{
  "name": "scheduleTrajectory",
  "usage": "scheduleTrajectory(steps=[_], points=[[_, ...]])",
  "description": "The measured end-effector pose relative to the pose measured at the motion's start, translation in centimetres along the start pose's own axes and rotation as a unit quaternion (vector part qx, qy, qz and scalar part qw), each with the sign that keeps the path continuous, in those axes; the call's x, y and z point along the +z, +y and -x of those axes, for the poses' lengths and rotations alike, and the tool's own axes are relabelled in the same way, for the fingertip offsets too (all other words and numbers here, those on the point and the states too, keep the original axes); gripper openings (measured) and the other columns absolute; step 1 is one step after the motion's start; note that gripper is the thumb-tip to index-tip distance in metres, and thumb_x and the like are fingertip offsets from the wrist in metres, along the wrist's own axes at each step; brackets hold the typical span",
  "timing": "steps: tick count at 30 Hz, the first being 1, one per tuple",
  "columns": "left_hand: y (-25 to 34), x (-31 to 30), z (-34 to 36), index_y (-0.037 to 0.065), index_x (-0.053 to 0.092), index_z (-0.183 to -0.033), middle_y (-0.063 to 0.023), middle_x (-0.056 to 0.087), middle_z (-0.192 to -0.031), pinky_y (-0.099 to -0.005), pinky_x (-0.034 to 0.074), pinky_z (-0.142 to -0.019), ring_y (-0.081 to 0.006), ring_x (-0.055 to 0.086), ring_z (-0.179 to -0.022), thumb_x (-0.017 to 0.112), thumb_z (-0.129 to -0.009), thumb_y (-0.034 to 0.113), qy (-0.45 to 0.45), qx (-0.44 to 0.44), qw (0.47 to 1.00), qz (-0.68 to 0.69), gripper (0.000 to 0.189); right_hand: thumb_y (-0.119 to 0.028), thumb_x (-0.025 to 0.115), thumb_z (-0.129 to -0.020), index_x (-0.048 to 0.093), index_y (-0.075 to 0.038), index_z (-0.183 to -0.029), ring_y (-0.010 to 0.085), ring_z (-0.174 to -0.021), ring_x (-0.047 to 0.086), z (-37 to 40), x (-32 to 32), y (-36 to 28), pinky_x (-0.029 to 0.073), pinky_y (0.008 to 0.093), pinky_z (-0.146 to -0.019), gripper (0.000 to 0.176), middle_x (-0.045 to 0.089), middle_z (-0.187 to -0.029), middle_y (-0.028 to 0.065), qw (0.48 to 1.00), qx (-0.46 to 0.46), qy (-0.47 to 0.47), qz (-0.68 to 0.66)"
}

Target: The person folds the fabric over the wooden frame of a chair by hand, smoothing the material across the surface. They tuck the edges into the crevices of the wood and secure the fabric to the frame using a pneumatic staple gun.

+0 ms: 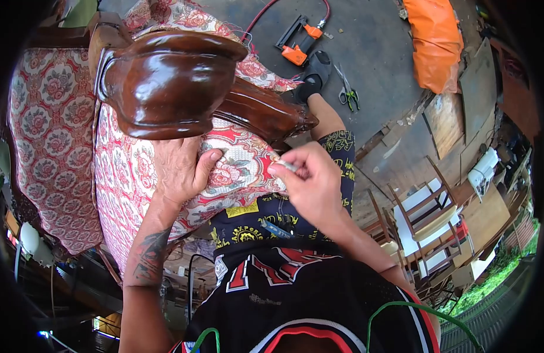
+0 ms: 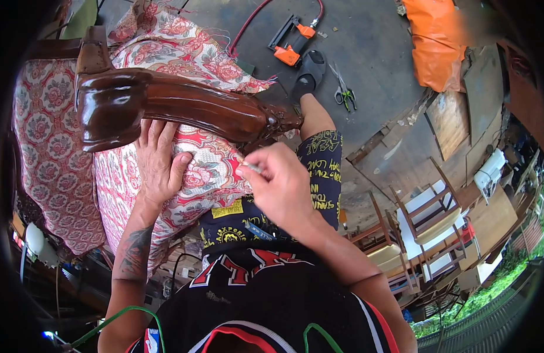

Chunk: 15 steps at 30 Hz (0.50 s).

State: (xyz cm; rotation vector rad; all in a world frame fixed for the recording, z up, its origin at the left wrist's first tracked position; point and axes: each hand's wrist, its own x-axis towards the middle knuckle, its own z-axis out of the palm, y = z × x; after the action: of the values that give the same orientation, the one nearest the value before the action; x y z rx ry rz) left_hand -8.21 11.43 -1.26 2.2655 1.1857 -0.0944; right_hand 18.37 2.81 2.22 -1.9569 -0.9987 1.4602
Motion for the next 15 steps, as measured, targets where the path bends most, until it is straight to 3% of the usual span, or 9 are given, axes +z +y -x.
scheduleTrajectory(steps=[2,3,4,6,7,8,10,11,15], points=[[0.0,0.2,0.1,0.003,0.051,-0.154,-0.0215,0.046,-0.16,-0.0613,0.017,-0.127,-0.0457,0.032,-0.154,0.048,-0.108,0.056,-0.005,-0.005,1.0,0.01,0.07,-0.006,0.091,-0.084,0.072,-0.006,-0.102,0.0133,-0.077,0.063,1.0,0.5,1.5,0.051,0.0318,-0.064,0.027,0.067,-0.089,0.0026,0.96,-0.242,0.069,0.126],[0.2,0.1,0.0,0.003,0.051,-0.154,-0.0214,0.047,-0.16,-0.0619,0.015,-0.128,-0.0454,0.032,-0.154,0.048,-0.108,0.056,-0.005,-0.012,1.0,0.018,0.07,-0.007,0.093,-0.083,0.072,-0.005,-0.106,0.0187,-0.083,0.068,1.2,0.7,1.6,0.055,0.0324,-0.068,0.031,0.069,-0.094,0.0061,0.947,-0.274,0.066,0.155],[0.2,0.0,-0.1,0.003,0.051,-0.154,-0.0213,0.047,-0.159,-0.0624,0.013,-0.129,-0.0451,0.032,-0.154,0.047,-0.109,0.056,-0.004,-0.02,0.999,0.026,0.07,-0.007,0.093,-0.083,0.072,-0.005,-0.106,0.0187,-0.083,0.068,1.4,0.9,1.4,0.055,0.0324,-0.068,0.031,0.069,-0.094,0.0061,0.947,-0.272,0.069,0.154],[0.1,0.1,-0.2,0.003,0.051,-0.154,-0.0212,0.048,-0.158,-0.0627,0.013,-0.129,-0.0448,0.032,-0.154,0.046,-0.109,0.056,-0.002,-0.019,1.0,0.018,0.07,-0.014,0.093,-0.081,0.071,-0.004,-0.108,0.0344,-0.094,0.071,1.3,1.4,1.0,0.06,0.0405,-0.079,0.037,0.07,-0.105,0.0126,0.987,-0.147,0.067,-0.002],[0.1,0.2,-0.1,0.003,0.05,-0.154,-0.0212,0.048,-0.158,-0.0631,0.013,-0.13,-0.0446,0.032,-0.154,0.045,-0.109,0.056,-0.001,-0.02,1.0,0.014,0.069,-0.019,0.095,-0.082,0.071,-0.001,-0.113,0.0347,-0.1,0.072,1.0,1.4,0.3,0.06,0.0388,-0.081,0.043,0.071,-0.111,0.0153,0.993,-0.086,0.063,-0.056],[0.1,0.2,0.0,0.003,0.05,-0.155,-0.0211,0.048,-0.158,-0.0634,0.012,-0.13,-0.0443,0.033,-0.154,0.044,-0.11,0.055,0.0,-0.022,1.0,0.01,0.069,-0.019,0.095,-0.082,0.071,-0.001,-0.113,0.0347,-0.1,0.072,0.7,1.7,0.7,0.06,0.0388,-0.081,0.043,0.071,-0.111,0.0153,0.993,-0.084,0.064,-0.059],[0.2,0.2,0.0,0.003,0.05,-0.155,-0.0211,0.048,-0.158,-0.0636,0.012,-0.13,-0.0443,0.033,-0.154,0.044,-0.11,0.055,0.002,-0.021,1.0,0.006,0.069,-0.019,0.094,-0.083,0.07,0.002,-0.12,0.0301,-0.099,0.073,-0.4,2.3,1.8,0.06,0.0349,-0.077,0.048,0.072,-0.111,0.0158,0.982,-0.164,0.085,-0.023],[0.2,0.2,0.0,0.004,0.049,-0.155,-0.0211,0.048,-0.159,-0.0638,0.012,-0.13,-0.0443,0.033,-0.154,0.043,-0.11,0.055,0.007,-0.02,1.0,0.002,0.069,-0.016,0.091,-0.087,0.071,0.003,-0.122,0.0245,-0.095,0.073,-0.2,2.3,1.6,0.059,0.0339,-0.074,0.045,0.073,-0.108,0.0158,0.989,-0.114,0.087,-0.041],[0.1,0.3,0.0,0.004,0.049,-0.156,-0.0212,0.047,-0.16,-0.0639,0.013,-0.13,-0.0445,0.033,-0.154,0.042,-0.111,0.054,0.018,-0.01,1.0,-0.006,0.068,-0.013,0.084,-0.094,0.074,0.001,-0.115,0.0183,-0.082,0.069,0.2,2.5,3.1,0.055,0.0325,-0.073,0.027,0.072,-0.096,0.0121,0.99,-0.051,0.024,-0.126]])
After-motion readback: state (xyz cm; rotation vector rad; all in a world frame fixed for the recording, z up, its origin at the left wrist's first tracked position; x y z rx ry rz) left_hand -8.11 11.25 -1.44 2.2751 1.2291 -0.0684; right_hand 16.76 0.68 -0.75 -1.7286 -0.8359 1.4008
